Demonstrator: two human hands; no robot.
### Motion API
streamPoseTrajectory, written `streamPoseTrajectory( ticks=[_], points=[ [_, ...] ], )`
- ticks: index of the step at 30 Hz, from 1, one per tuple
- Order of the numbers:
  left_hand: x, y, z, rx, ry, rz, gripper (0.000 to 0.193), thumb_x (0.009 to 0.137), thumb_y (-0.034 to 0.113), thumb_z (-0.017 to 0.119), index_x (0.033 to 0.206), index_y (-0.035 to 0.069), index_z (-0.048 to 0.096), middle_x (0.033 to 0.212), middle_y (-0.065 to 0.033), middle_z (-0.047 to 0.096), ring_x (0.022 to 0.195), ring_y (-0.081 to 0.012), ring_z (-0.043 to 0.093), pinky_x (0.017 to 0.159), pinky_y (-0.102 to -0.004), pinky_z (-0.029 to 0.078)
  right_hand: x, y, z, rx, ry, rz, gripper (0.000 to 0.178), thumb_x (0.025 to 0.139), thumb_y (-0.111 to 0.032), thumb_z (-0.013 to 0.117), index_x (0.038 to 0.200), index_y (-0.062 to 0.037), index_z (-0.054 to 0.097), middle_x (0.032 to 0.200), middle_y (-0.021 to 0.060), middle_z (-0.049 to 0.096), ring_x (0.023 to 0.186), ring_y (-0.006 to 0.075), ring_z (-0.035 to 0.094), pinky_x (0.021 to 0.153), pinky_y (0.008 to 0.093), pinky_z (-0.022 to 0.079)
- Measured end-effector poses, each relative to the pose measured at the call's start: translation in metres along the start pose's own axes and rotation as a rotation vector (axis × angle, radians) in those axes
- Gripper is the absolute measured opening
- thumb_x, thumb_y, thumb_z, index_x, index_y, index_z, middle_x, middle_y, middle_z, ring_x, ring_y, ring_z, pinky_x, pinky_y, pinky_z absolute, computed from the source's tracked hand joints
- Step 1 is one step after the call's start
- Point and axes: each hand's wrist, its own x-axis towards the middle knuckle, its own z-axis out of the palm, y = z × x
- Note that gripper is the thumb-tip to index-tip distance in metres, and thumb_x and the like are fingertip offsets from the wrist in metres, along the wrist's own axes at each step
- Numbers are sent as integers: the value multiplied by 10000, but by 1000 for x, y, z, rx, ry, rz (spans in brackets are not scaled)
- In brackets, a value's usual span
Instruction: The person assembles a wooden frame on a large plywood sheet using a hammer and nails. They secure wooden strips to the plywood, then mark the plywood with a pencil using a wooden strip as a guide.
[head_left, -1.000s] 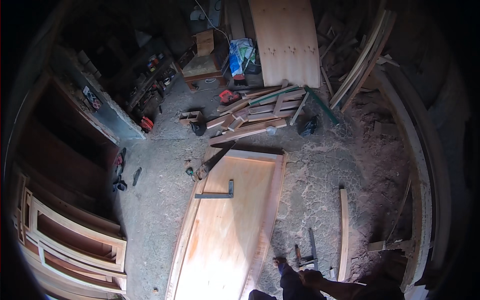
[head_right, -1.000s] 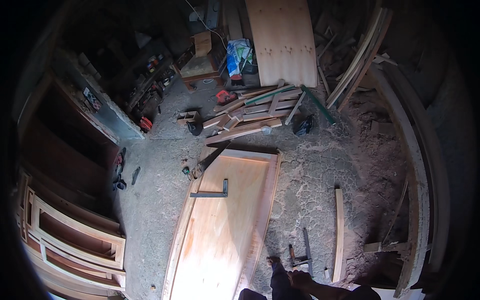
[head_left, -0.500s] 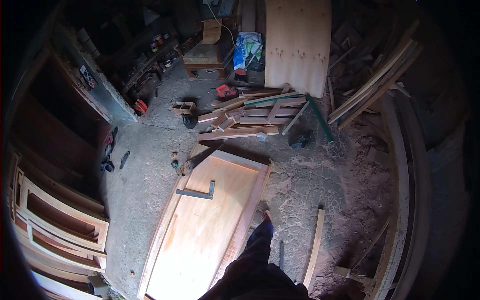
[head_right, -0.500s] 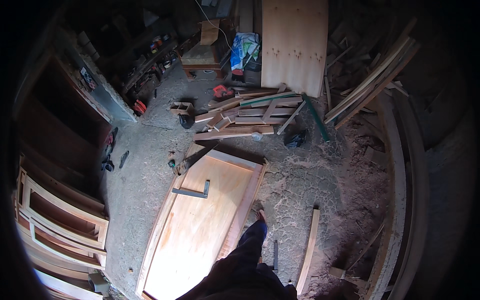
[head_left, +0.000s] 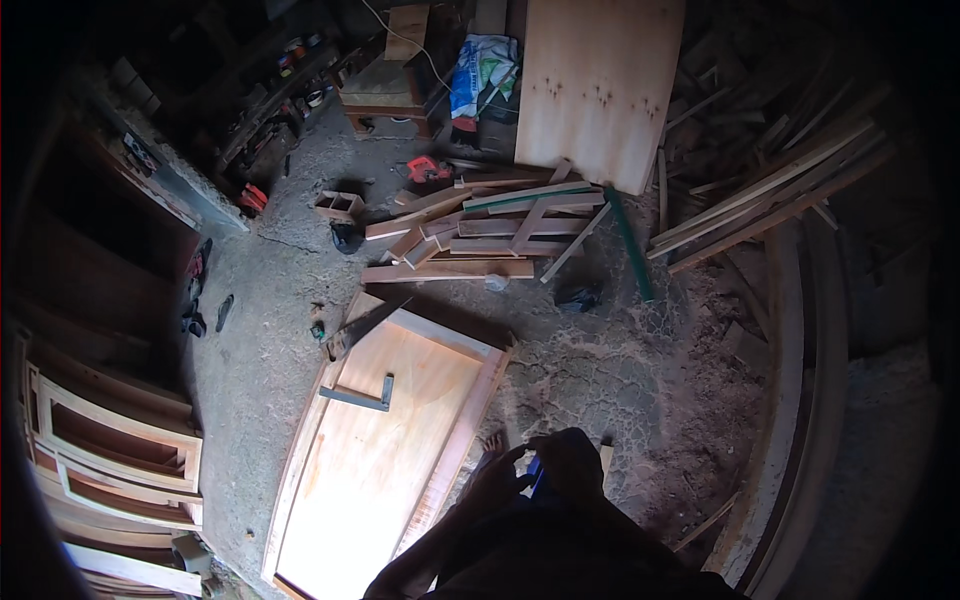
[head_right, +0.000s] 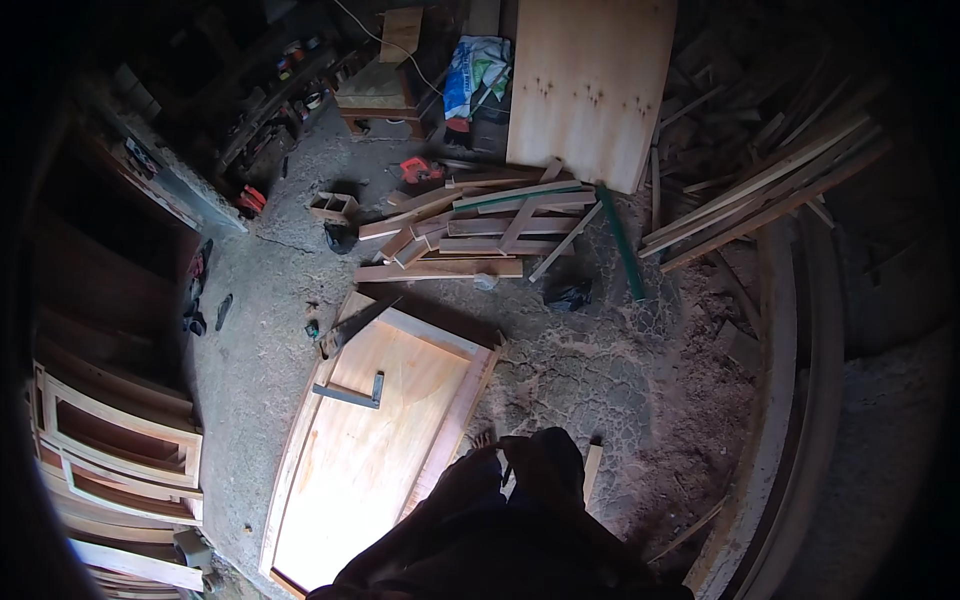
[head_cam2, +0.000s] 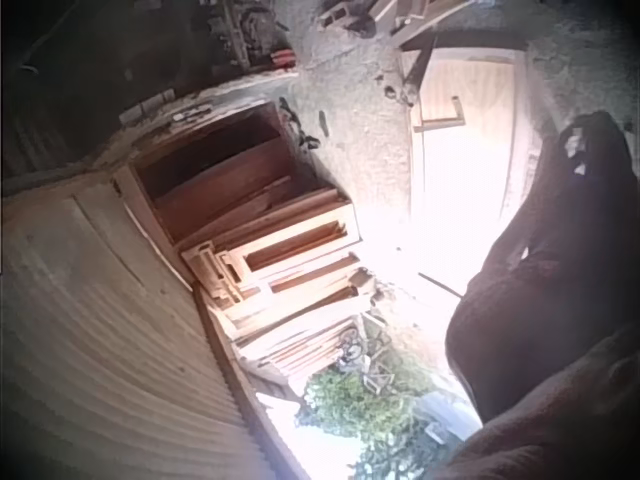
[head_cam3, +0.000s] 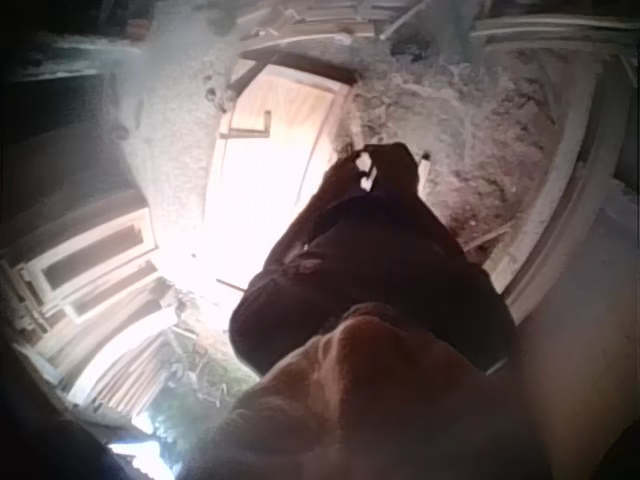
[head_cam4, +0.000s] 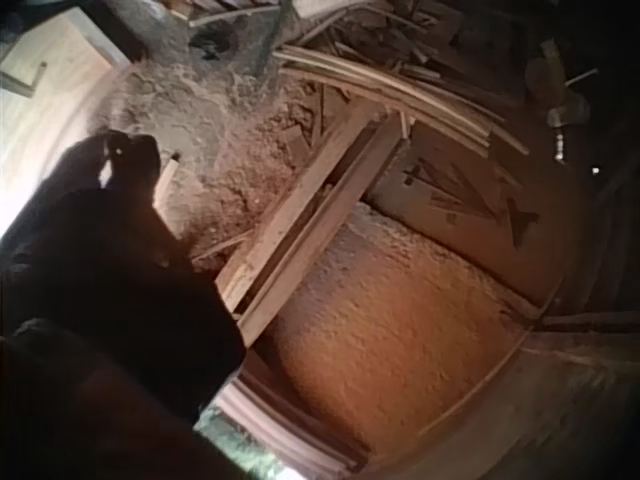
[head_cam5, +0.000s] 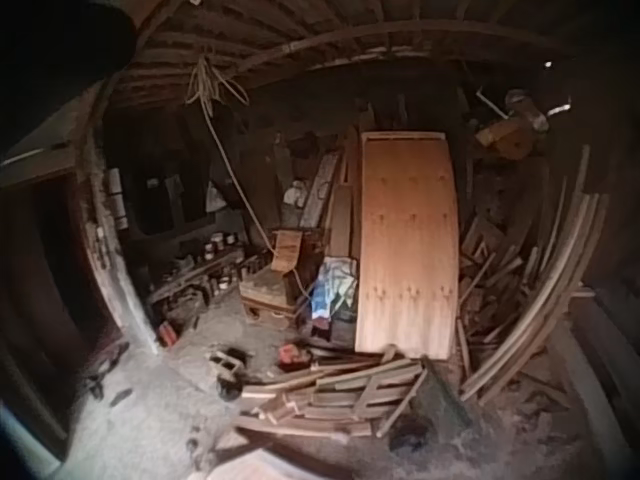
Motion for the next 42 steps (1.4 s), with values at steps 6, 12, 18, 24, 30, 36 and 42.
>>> streamPoseTrajectory(
  ticks=[6,12,18,24,30,36,42],
  points=[
    [102,2,1,-324,261,-136,319,984,159,517,1285,55,538,1031,-168,675,908,-355,660,750,-404,514,134,3,-19,280,-72,-241,302,1031,-256,555,1271,-114,671,1322,82,630,1224,272,550,1050,404,435],
    [161,-57,68,84,464,-320,284,986,220,559,1228,91,631,1041,-180,713,978,-376,690,775,-462,551,216,122,-91,41,-571,-38,544,1006,-448,542,1387,-60,561,1234,245,645,1171,383,613,1024,455,462],
    [204,-35,107,9,394,-768,267,966,293,593,1185,189,704,979,-136,715,914,-363,688,752,-474,537,298,303,-141,-349,-607,270,440,943,-418,580,1194,-67,668,1117,181,704,1046,331,684,897,424,540],
    [254,-134,127,78,570,-619,244,926,299,666,1098,135,722,983,-159,702,941,-359,667,779,-463,526,422,450,-93,-600,-748,186,357,942,-361,527,1068,-76,700,1046,227,701,997,387,680,844,471,538],
    [288,-282,132,370,736,-447,234,833,280,662,1052,214,712,832,-80,647,790,-334,645,649,-463,529,544,597,9,-547,-453,-46,272,908,-249,582,1058,-49,691,944,203,687,932,379,671,831,460,542],
    [291,-314,116,489,899,-311,259,864,349,660,1017,144,698,966,-89,695,861,-336,656,727,-452,531,620,570,79,-618,-273,-418,357,876,-193,626,1210,-68,626,1092,159,653,986,368,636,851,473,531],
    [300,-337,119,593,1051,-152,279,873,312,703,1064,109,694,1076,-107,691,1017,-318,656,878,-439,531,644,602,70,-899,-346,-650,356,856,-220,655,1204,-149,626,1230,91,608,1182,296,582,951,506,474]
  ],
)
